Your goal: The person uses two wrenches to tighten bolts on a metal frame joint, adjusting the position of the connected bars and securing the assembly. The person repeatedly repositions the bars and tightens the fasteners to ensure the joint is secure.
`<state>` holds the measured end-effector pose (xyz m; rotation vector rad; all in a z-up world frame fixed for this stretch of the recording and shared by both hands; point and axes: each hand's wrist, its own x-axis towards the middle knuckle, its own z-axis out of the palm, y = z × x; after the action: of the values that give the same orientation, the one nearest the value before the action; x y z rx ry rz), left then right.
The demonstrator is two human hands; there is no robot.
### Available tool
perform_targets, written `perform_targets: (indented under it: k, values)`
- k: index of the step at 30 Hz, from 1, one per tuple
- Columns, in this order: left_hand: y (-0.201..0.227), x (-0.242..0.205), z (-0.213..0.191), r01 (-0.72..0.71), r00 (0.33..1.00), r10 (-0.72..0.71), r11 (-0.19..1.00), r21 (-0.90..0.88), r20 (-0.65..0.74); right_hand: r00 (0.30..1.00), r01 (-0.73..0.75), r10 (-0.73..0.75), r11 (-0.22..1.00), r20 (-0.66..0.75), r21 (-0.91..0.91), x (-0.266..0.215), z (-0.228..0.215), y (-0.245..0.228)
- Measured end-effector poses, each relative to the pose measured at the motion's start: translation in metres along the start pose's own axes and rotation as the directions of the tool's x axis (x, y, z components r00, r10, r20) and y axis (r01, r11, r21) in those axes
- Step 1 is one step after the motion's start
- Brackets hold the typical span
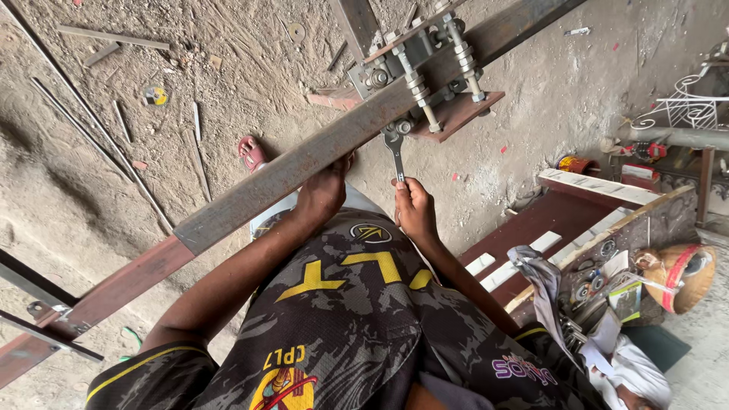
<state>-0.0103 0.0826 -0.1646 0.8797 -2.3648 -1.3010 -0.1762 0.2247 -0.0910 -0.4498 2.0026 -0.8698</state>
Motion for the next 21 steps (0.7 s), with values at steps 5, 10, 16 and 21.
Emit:
perform_targets:
  k: [5,10,16,21]
  values:
    - [0.003,0.005,-0.003,0.127,0.981,-0.125,0.992,0.000,0.150,1.000,-0.003,0.003,1.000,0.000,0.031,-0.003,-0.005,0.001]
    - [-0.001,0.001,0.000,0.124,0.980,-0.128,0.992,0.034,0.153,0.999,-0.039,0.035,0.992,0.035,0.118,0.002,-0.006,0.008]
    - [-0.009,-0.002,0.009,0.066,0.991,-0.071,0.997,0.048,0.116,1.000,0.006,-0.009,0.995,0.027,0.104,0.001,-0.003,0.016]
    - [-0.016,0.000,0.012,0.102,0.980,-0.111,0.993,0.066,0.164,1.000,-0.016,0.014,0.989,0.013,0.145,0.004,-0.001,0.017]
